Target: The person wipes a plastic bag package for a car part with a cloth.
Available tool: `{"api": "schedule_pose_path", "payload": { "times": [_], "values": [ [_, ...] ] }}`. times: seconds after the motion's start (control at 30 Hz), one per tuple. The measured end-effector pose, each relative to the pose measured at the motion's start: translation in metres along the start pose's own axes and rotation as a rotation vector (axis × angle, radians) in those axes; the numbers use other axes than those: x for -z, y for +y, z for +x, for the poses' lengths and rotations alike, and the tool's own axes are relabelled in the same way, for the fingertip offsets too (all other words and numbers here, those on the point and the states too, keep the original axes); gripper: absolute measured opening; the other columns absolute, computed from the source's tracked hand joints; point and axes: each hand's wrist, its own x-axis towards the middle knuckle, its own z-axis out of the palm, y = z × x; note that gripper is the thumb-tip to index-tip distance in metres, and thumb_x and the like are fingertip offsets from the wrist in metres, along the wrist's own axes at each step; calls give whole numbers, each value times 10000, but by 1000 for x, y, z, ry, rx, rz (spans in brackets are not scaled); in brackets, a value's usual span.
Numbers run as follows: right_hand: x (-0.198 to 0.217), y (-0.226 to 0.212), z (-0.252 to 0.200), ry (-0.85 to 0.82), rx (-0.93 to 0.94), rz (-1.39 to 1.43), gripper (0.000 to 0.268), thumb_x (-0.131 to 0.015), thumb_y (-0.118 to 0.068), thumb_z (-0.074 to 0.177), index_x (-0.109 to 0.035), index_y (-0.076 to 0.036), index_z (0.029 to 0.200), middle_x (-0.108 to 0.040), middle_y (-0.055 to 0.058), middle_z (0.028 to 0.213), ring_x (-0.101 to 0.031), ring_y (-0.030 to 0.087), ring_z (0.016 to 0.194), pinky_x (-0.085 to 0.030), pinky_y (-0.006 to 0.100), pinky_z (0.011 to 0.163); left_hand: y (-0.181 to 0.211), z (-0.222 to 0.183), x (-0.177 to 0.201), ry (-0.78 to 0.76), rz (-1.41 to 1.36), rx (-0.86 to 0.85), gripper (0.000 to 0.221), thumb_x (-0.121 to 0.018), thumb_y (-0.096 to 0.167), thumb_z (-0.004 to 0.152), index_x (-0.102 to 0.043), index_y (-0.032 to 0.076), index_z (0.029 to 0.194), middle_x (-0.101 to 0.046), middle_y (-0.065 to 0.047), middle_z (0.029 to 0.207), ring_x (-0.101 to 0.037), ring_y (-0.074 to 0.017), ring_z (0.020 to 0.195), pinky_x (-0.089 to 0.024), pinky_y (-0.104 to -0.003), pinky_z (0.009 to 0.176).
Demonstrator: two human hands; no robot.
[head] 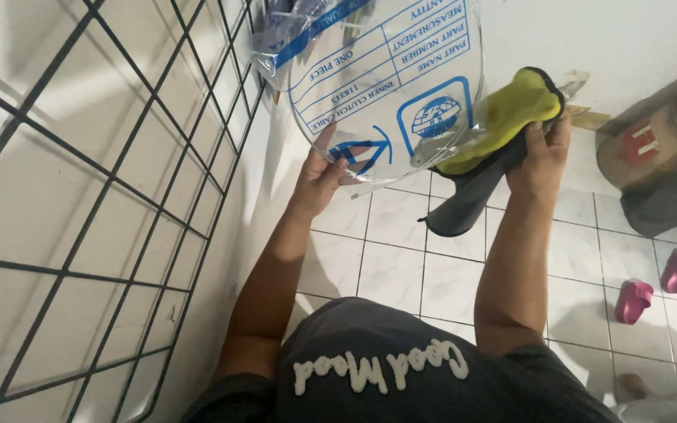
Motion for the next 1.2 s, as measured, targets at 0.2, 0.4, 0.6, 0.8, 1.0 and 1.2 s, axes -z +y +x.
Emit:
{"api": "schedule_pose_path", "payload": {
  "times": [0.2, 0.4, 0.6, 0.8, 1.0, 1.2],
  "values": [
    [33, 20, 6, -305, 23, -338, 269, -555, 72, 1095, -519, -80, 1314, -607, 55, 1287, -597, 158, 1166, -516, 325, 1059, 1, 0, 2, -22, 134, 42, 588, -476, 62, 1118, -226, 192, 1634, -630, -226, 1420, -645, -351, 1314, -640, -469, 1012],
    [14, 29, -9, -390, 192, -964, 259, -624, 95, 1055, -523, -37, 1253, -602, 83, 1113, -564, 157, 1021, -483, 292, 923, 5, 0, -3, -45, 144, 53, 604, -473, 68, 1121, -201, 176, 1649, -630, -235, 1414, -662, -361, 1294, -628, -443, 1026],
    [18, 28, -21, -327, 330, -1026, 224, -592, 72, 1047, -491, -5, 1232, -673, 145, 1044, -652, 173, 941, -524, 309, 853, 14, 3, -12, 2, 163, 107, 660, -490, 54, 1081, -160, 157, 1644, -558, -227, 1479, -601, -355, 1355, -581, -456, 992],
    [37, 34, -33, -246, 351, -1034, 212, -560, 66, 1061, -479, -2, 1245, -642, 146, 1066, -635, 169, 955, -516, 313, 886, 18, 7, -18, -71, 113, 85, 694, -525, 49, 1077, -151, 145, 1653, -482, -171, 1555, -549, -336, 1419, -566, -491, 1127],
    [62, 49, -42, -248, 350, -838, 237, -486, 92, 1094, -424, -5, 1301, -543, 95, 1203, -547, 143, 1103, -466, 290, 1034, 16, 13, -16, -62, 155, 100, 675, -564, 155, 1080, -217, 102, 1657, -539, -194, 1542, -551, -297, 1412, -507, -433, 1124],
    [70, 53, -53, -227, 276, -797, 239, -479, 94, 1061, -426, -11, 1269, -548, 73, 1155, -544, 115, 1040, -472, 266, 974, 16, 32, -21, 125, 10, 9, 560, -575, 290, 1085, -395, 63, 1565, -603, -152, 1458, -605, -261, 1351, -541, -386, 1124]
  ]
}}
